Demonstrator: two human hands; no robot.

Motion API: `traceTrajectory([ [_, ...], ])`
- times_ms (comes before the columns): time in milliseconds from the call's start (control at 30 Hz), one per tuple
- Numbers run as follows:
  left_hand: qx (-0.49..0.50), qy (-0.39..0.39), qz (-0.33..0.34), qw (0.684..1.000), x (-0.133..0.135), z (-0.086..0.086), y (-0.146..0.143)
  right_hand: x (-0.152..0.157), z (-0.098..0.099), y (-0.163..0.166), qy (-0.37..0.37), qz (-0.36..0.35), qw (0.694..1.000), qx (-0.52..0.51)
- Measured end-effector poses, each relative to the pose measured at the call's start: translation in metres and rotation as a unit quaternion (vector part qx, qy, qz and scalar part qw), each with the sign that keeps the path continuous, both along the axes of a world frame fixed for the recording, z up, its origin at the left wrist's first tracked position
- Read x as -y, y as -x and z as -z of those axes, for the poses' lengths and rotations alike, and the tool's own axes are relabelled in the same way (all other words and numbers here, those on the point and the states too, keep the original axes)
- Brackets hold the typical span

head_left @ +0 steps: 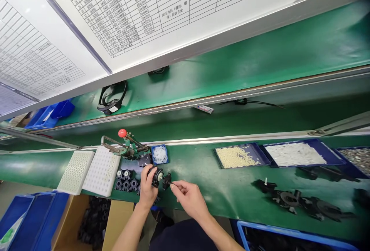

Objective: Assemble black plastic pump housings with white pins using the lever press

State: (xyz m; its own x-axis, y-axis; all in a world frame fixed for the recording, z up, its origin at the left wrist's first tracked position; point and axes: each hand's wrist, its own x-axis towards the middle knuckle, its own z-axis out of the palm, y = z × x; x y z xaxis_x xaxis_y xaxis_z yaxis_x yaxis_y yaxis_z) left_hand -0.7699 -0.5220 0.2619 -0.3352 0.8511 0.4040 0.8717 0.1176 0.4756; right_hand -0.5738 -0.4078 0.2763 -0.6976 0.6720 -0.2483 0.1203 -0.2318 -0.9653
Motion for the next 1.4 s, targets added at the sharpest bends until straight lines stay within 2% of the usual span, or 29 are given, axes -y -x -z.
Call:
traceTrajectory([
  [67,-0.003,0.003,0.015,1.000,0.000,0.000,-0.004,0.001,0.000,0.002,0.042,-0.007,0.999,-0.017],
  [133,0.005,0.019,0.034,0.999,0.000,0.000,-0.008,0.002,0.001,0.005,0.052,-0.009,0.998,-0.021],
  [367,0.063,0.054,0.028,0.996,0.005,0.010,-0.015,0.003,0.010,0.012,0.014,-0.007,1.000,0.005],
  [467,0.121,0.064,0.026,0.990,0.012,0.024,-0.015,0.006,0.018,0.019,-0.033,-0.010,0.999,0.031],
  [600,0.198,0.051,-0.006,0.979,0.026,0.051,-0.013,0.016,0.030,0.038,-0.101,-0.008,0.993,0.061],
  [733,0.299,0.064,-0.046,0.951,0.045,0.078,-0.003,0.033,0.046,0.058,-0.180,-0.009,0.981,0.075],
  [867,0.384,0.065,-0.060,0.919,0.064,0.100,0.017,0.054,0.081,0.073,-0.292,-0.023,0.955,0.039],
  [1033,0.369,0.078,-0.081,0.923,0.075,0.126,0.062,0.071,0.127,0.120,-0.311,-0.032,0.949,0.036],
  [1233,0.309,0.073,-0.111,0.942,0.056,0.149,0.131,0.062,0.144,0.192,-0.327,0.004,0.944,0.035],
  [1400,0.283,0.097,-0.124,0.946,0.038,0.164,0.164,0.054,0.150,0.224,-0.323,0.026,0.945,0.047],
])
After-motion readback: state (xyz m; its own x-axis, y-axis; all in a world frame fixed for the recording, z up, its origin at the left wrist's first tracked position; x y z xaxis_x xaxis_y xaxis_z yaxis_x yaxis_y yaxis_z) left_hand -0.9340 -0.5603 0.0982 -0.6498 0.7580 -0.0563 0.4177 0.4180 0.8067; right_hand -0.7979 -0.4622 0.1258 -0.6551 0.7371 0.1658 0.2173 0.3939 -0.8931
